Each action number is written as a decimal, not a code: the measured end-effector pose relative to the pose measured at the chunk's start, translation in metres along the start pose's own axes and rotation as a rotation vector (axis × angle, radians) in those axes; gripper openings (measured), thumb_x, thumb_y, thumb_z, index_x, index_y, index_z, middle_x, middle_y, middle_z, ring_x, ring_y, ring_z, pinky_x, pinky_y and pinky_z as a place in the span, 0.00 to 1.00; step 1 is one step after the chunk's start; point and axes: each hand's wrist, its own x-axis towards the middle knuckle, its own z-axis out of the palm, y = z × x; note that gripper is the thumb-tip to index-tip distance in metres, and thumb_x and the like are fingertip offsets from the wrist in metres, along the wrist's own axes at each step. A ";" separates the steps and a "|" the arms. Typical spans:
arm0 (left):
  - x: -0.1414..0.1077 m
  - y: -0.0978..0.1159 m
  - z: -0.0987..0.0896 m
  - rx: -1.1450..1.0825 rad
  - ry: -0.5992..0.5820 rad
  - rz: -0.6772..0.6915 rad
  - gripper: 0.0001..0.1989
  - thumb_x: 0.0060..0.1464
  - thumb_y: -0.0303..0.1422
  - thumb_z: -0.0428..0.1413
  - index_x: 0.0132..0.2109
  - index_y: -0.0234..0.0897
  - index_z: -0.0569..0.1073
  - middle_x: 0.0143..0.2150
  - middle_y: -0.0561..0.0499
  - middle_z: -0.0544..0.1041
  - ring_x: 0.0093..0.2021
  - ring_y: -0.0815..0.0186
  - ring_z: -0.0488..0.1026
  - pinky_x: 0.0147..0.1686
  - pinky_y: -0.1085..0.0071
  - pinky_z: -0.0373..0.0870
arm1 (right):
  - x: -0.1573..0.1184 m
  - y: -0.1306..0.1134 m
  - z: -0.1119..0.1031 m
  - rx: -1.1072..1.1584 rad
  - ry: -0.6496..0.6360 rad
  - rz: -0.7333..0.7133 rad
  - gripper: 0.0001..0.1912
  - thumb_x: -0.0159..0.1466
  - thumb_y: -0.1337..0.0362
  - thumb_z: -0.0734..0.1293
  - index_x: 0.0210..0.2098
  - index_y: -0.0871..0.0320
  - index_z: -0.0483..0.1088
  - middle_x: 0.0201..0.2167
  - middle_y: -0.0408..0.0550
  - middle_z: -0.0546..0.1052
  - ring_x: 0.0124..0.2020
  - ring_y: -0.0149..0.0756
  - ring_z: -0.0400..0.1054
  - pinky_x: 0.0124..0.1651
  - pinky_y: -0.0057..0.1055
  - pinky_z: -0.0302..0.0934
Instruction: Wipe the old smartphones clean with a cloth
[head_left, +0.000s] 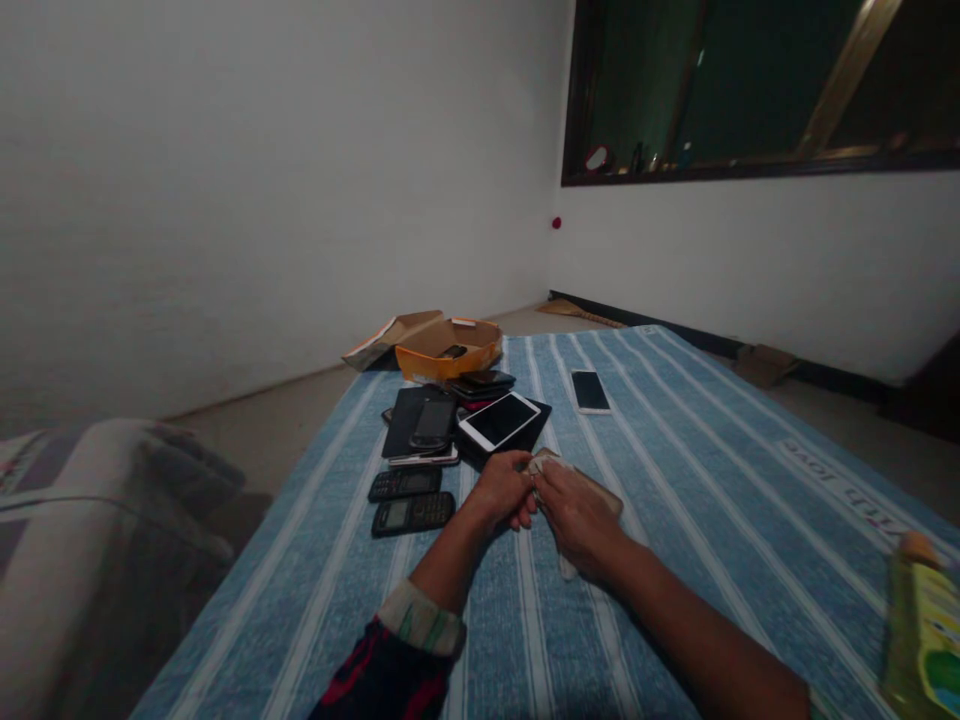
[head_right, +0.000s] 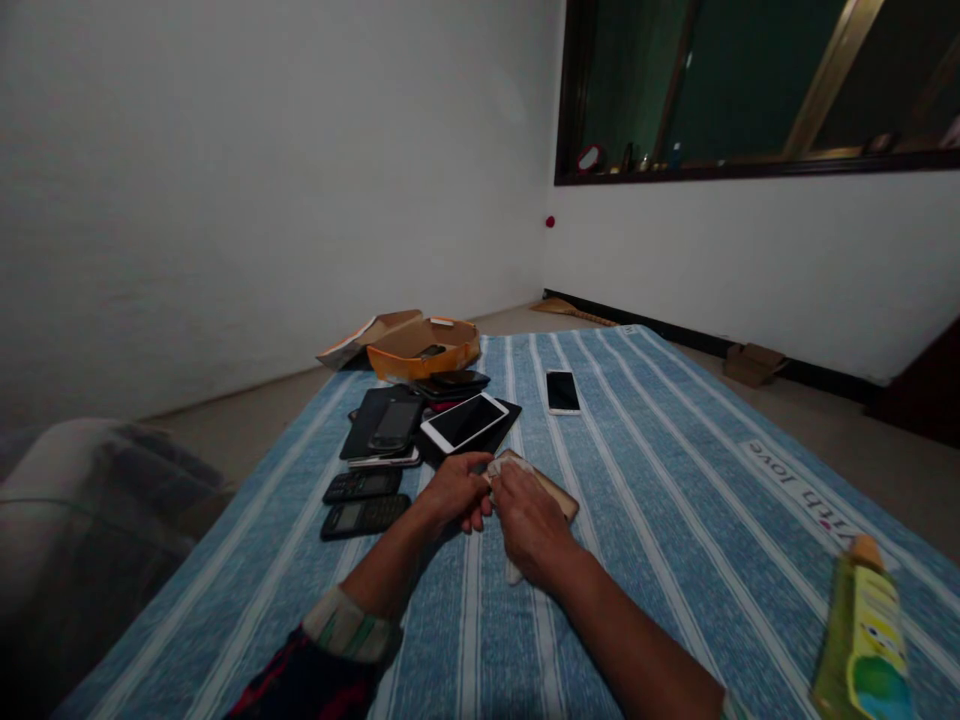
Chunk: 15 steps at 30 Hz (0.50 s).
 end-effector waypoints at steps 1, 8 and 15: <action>0.000 0.000 0.000 0.001 -0.006 0.004 0.22 0.57 0.24 0.50 0.59 0.31 0.66 0.15 0.59 0.71 0.11 0.71 0.68 0.12 0.83 0.59 | 0.005 0.000 0.000 0.001 -0.004 0.010 0.14 0.69 0.71 0.55 0.49 0.60 0.68 0.48 0.56 0.72 0.50 0.40 0.66 0.55 0.37 0.59; 0.000 0.000 -0.003 -0.001 -0.014 0.009 0.21 0.59 0.27 0.52 0.60 0.32 0.65 0.14 0.59 0.71 0.11 0.71 0.68 0.12 0.83 0.59 | 0.005 0.001 -0.003 0.029 -0.044 -0.022 0.15 0.70 0.70 0.54 0.47 0.59 0.69 0.47 0.54 0.73 0.49 0.40 0.66 0.55 0.37 0.59; -0.001 -0.001 -0.002 -0.002 -0.005 0.022 0.19 0.62 0.31 0.51 0.59 0.32 0.65 0.15 0.59 0.71 0.11 0.72 0.67 0.12 0.83 0.59 | 0.014 0.005 -0.014 0.014 -0.105 0.067 0.14 0.70 0.70 0.54 0.48 0.58 0.70 0.47 0.52 0.71 0.46 0.38 0.65 0.51 0.34 0.60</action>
